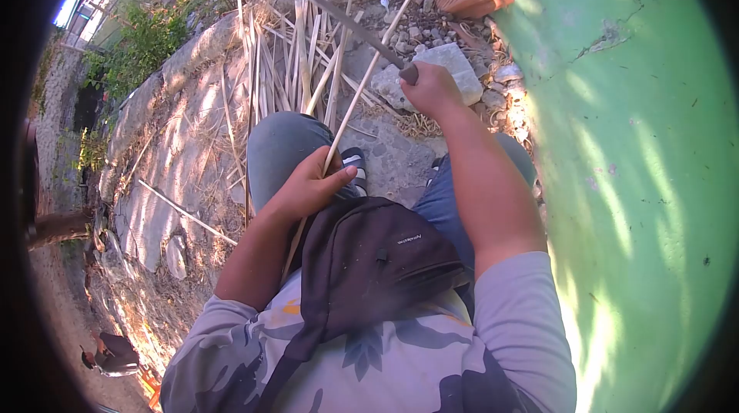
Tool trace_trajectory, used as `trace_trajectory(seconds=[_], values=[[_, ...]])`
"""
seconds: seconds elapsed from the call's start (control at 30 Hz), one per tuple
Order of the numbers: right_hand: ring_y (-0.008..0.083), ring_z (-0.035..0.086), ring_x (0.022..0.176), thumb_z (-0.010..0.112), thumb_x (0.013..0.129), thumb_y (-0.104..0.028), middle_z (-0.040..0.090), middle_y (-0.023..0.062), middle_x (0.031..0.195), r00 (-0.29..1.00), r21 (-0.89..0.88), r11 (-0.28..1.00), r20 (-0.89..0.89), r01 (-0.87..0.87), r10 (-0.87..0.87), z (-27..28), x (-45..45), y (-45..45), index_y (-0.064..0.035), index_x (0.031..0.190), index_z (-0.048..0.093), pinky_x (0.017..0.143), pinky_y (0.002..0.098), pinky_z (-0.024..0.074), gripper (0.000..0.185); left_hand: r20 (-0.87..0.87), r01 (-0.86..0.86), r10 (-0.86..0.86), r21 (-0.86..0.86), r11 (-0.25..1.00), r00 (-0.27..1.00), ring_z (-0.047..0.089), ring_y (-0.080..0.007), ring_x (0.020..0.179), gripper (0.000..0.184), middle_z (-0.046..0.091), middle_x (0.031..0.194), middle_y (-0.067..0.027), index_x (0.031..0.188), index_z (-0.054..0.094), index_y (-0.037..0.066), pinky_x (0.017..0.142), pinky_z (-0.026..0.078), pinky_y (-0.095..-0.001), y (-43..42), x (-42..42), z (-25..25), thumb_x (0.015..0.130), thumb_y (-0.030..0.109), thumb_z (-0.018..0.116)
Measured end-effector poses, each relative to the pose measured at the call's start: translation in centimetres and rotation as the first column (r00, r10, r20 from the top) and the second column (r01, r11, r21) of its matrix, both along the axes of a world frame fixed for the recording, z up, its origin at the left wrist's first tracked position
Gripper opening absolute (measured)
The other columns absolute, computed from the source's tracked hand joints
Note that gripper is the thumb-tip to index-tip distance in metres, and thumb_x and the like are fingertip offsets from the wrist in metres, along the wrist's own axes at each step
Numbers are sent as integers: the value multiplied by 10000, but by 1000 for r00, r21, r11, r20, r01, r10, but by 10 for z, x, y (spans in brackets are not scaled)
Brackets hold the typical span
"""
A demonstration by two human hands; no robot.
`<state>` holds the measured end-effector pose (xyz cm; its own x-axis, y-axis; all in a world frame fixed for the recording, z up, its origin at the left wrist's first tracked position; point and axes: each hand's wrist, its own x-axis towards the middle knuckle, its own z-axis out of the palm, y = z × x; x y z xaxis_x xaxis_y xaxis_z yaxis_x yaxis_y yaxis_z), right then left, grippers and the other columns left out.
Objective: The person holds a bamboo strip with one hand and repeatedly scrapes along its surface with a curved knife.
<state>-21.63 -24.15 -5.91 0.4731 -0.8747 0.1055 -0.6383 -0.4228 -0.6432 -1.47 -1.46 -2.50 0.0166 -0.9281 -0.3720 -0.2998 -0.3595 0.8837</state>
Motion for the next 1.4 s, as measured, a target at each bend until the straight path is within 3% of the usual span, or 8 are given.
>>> trace_trajectory(seconds=[0.13, 0.23, 0.33, 0.63, 0.73, 0.93, 1.27, 1.4], values=[[390, 682, 825, 727, 794, -238, 707, 160, 827, 942, -83, 952, -191, -294, 275, 17, 8, 16, -110, 875, 692, 732, 485, 539, 156, 35, 6, -6, 2, 1000, 999, 566, -162, 756, 455, 586, 805, -76, 937, 534, 17, 671, 486, -344, 2, 0, 3, 916, 416, 752], [389, 684, 841, 719, 803, -250, 715, 158, 853, 909, -125, 950, -348, -287, 229, 27, 7, 19, -114, 887, 700, 736, 485, 540, 160, 106, 30, -28, -18, 999, 994, 585, -174, 755, 456, 599, 801, -92, 949, 539, 11, 675, 492, -352, 3, -3, 4, 914, 411, 755], [391, 687, 857, 712, 817, -261, 720, 165, 871, 978, -25, 1000, -209, 13, -18, 6, 2, 0, -111, 904, 707, 749, 484, 542, 174, 151, 49, -48, -5, 999, 987, 603, -186, 752, 459, 614, 803, -110, 960, 545, 3, 678, 500, -362, 4, -4, 5, 909, 404, 762], [387, 691, 872, 704, 825, -260, 723, 164, 881, 976, -2, 989, -162, -146, 144, 8, 1, 7, -100, 912, 707, 755, 477, 541, 182, 73, 5, -6, 8, 1000, 997, 497, -123, 748, 408, 538, 795, -36, 946, 539, 19, 662, 455, -330, 3, -6, 6, 948, 381, 729], [386, 690, 873, 702, 828, -259, 724, 164, 887, 939, -74, 968, -271, -240, 212, 17, 1, 13, -107, 908, 707, 756, 474, 540, 172, 96, 20, -17, -28, 999, 995, 573, -171, 749, 408, 608, 813, -105, 962, 554, 8, 683, 495, -359, 4, -4, 3, 947, 379, 725], [399, 674, 783, 703, 855, -265, 695, 187, 810, 997, 2, 997, -17, 72, -72, -13, -3, -3, -66, 887, 683, 700, 485, 519, 203, 74, 17, -12, -56, 998, 997, 551, -163, 746, 372, 593, 801, -92, 961, 548, 5, 674, 483, -358, 4, -3, -3, 974, 347, 695], [385, 682, 829, 703, 795, -232, 699, 156, 825, 965, -112, 964, -132, -241, 226, 12, 4, 17, -117, 880, 689, 732, 486, 536, 144, -91, -48, 55, 80, 996, 994, 513, -138, 744, 385, 555, 804, -52, 945, 535, 25, 654, 464, -336, 1, -1, 3, 983, 380, 678], [383, 689, 876, 688, 810, -236, 717, 165, 881, 981, -98, 991, -181, -91, 73, 5, 2, 4, -124, 924, 711, 765, 481, 543, 162, -17, 39, -39, -18, 999, 999, 503, -130, 743, 403, 539, 795, -39, 934, 524, 34, 645, 457, -332, 6, 3, 0, 965, 394, 701]])
